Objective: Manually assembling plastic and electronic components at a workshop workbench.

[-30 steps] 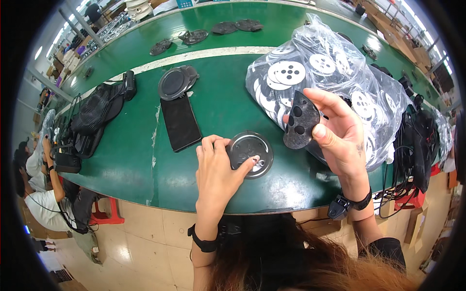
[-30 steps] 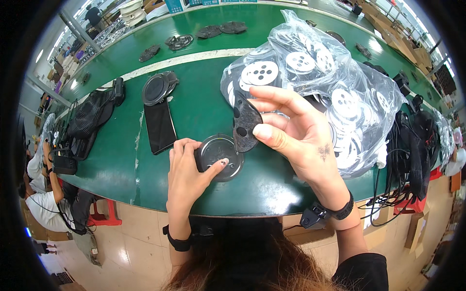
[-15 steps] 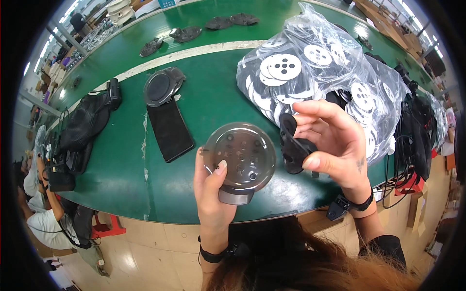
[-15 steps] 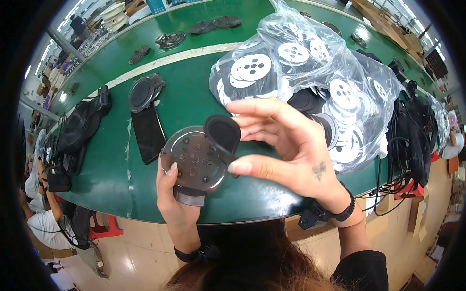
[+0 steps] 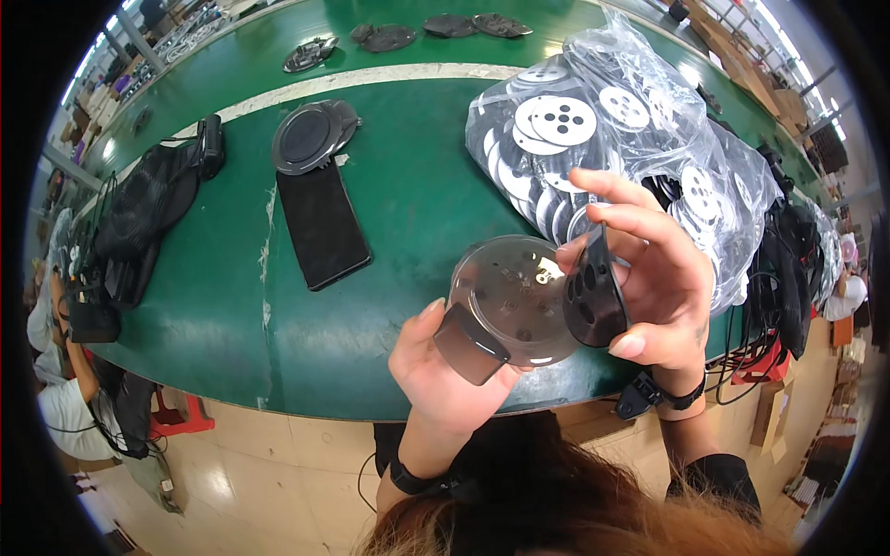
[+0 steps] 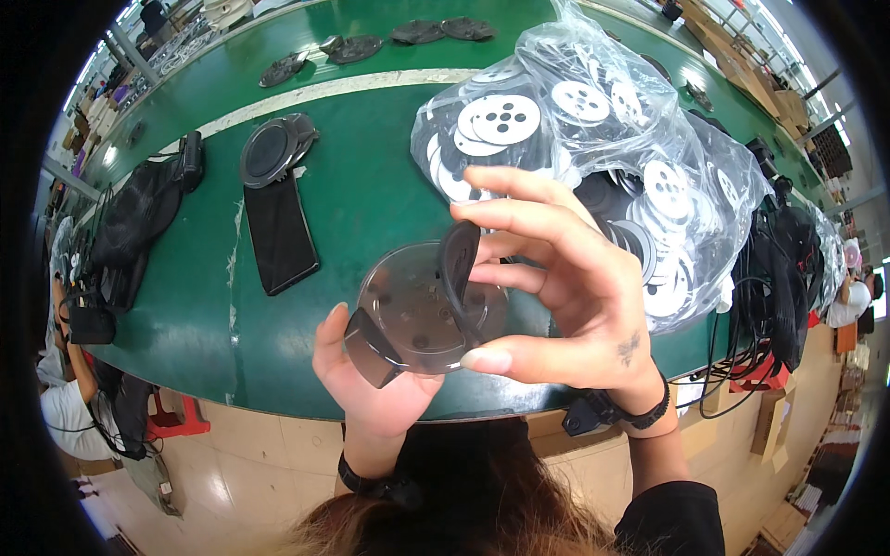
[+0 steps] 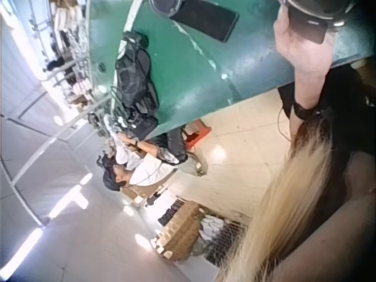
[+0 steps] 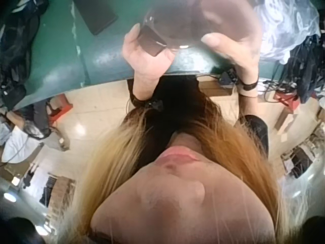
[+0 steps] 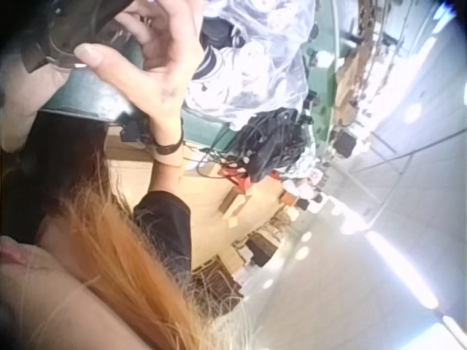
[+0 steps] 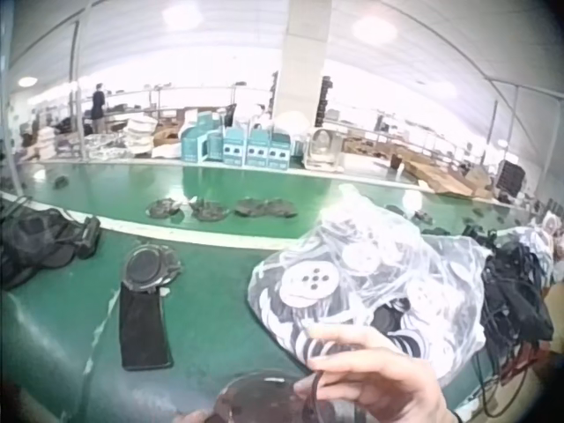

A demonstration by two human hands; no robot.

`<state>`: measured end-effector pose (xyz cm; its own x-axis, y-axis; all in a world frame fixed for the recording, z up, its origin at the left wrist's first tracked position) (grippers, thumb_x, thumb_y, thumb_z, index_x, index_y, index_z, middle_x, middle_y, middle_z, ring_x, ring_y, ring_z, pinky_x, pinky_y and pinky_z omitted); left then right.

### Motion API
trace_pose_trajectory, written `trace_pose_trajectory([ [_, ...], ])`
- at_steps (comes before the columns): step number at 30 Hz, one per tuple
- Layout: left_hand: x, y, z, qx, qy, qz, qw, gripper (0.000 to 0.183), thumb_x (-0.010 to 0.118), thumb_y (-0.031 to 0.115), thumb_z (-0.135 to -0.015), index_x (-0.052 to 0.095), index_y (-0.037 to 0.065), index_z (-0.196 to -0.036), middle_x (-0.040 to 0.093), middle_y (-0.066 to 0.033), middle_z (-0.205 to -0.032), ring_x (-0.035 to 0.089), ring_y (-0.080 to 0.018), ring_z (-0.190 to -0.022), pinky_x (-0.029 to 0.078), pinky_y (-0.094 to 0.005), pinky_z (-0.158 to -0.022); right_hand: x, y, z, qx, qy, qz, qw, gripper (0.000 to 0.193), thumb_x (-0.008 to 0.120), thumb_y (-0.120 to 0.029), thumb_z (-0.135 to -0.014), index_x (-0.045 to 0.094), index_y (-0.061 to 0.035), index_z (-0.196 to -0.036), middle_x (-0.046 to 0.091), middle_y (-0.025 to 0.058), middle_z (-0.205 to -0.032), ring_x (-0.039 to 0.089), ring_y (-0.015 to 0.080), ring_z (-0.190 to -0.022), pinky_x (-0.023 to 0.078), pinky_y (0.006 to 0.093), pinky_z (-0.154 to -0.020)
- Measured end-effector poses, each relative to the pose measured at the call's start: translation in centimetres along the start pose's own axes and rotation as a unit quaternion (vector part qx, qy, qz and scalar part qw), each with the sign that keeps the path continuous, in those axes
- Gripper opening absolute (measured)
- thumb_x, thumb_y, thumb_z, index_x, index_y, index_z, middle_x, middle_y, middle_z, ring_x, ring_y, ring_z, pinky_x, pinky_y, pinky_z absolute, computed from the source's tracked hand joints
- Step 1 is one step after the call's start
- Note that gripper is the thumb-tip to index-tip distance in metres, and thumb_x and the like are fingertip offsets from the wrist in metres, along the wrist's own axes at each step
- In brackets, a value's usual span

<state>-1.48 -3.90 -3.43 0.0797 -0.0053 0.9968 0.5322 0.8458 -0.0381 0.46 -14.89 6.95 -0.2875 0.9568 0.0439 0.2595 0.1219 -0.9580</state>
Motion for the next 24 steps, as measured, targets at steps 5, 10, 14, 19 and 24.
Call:
trace_pose_trajectory([
  [5, -0.4, -0.6, 0.1, 0.024, 0.069, -0.037, 0.997, 0.058, 0.043, 0.044, -0.081, 0.042, 0.005, -0.125, 0.044, -0.0112, -0.127, 0.043, -0.0282, -0.114, 0.034, -0.0440, -0.094, 0.2, -0.1, 0.2, -0.009, -0.024, 0.005, 1.000, 0.078, 0.080, -0.003, -0.055, 0.044, 0.0057, -0.124, 0.048, 0.0178, -0.120, 0.050, 0.0223, -0.109, 0.041, 0.0348, -0.095],
  [10, 1.3, -1.0, -0.3, 0.015, 0.018, -0.054, 0.998, 0.076, 0.045, 0.060, -0.074, 0.040, 0.004, -0.126, 0.041, -0.0177, -0.128, 0.037, -0.0307, -0.122, 0.033, -0.0453, -0.097, -0.5, -0.8, 0.3, -0.055, 0.026, -0.059, 0.996, 0.079, 0.079, -0.008, -0.057, 0.042, 0.0098, -0.124, 0.051, 0.0218, -0.117, 0.051, 0.0274, -0.110, 0.037, 0.0387, -0.097],
  [14, 3.2, -0.7, 0.0, 0.029, -0.059, -0.139, 0.988, 0.081, 0.055, 0.055, -0.070, 0.029, 0.007, -0.131, 0.033, -0.0200, -0.132, 0.033, -0.0340, -0.125, 0.035, -0.0448, -0.097, -0.4, -2.2, 0.0, -0.115, 0.023, 0.098, 0.988, 0.078, 0.079, -0.016, -0.058, 0.044, 0.0107, -0.122, 0.054, 0.0215, -0.113, 0.053, 0.0270, -0.105, 0.038, 0.0377, -0.094],
  [19, 4.6, 1.0, 0.8, 0.170, -0.055, -0.308, 0.934, 0.091, 0.067, 0.037, -0.066, 0.011, 0.013, -0.133, 0.020, -0.0226, -0.139, 0.029, -0.0329, -0.126, 0.034, -0.0420, -0.097, 0.3, -0.4, 0.3, 0.021, 0.026, 0.108, 0.994, 0.076, 0.078, -0.024, -0.058, 0.048, 0.0129, -0.116, 0.055, 0.0218, -0.110, 0.057, 0.0245, -0.096, 0.041, 0.0355, -0.089],
  [24, 5.2, 1.5, 1.4, 0.214, -0.028, -0.371, 0.903, 0.091, 0.066, 0.038, -0.066, 0.010, 0.012, -0.134, 0.019, -0.0247, -0.138, 0.028, -0.0309, -0.126, 0.030, -0.0409, -0.098, 1.0, -0.8, -0.1, -0.019, -0.001, 0.163, 0.986, 0.063, 0.079, -0.018, -0.056, 0.055, 0.0097, -0.108, 0.054, 0.0172, -0.104, 0.056, 0.0215, -0.091, 0.043, 0.0313, -0.082],
])
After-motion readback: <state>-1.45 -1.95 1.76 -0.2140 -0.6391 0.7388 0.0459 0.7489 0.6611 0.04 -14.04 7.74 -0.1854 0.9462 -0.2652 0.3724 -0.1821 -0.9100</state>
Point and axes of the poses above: each hand's wrist, its own z-axis away from the middle knuckle, its own x-axis out of the palm, y = z × x, the point moved 9 cm from there along -z, towards the middle knuckle
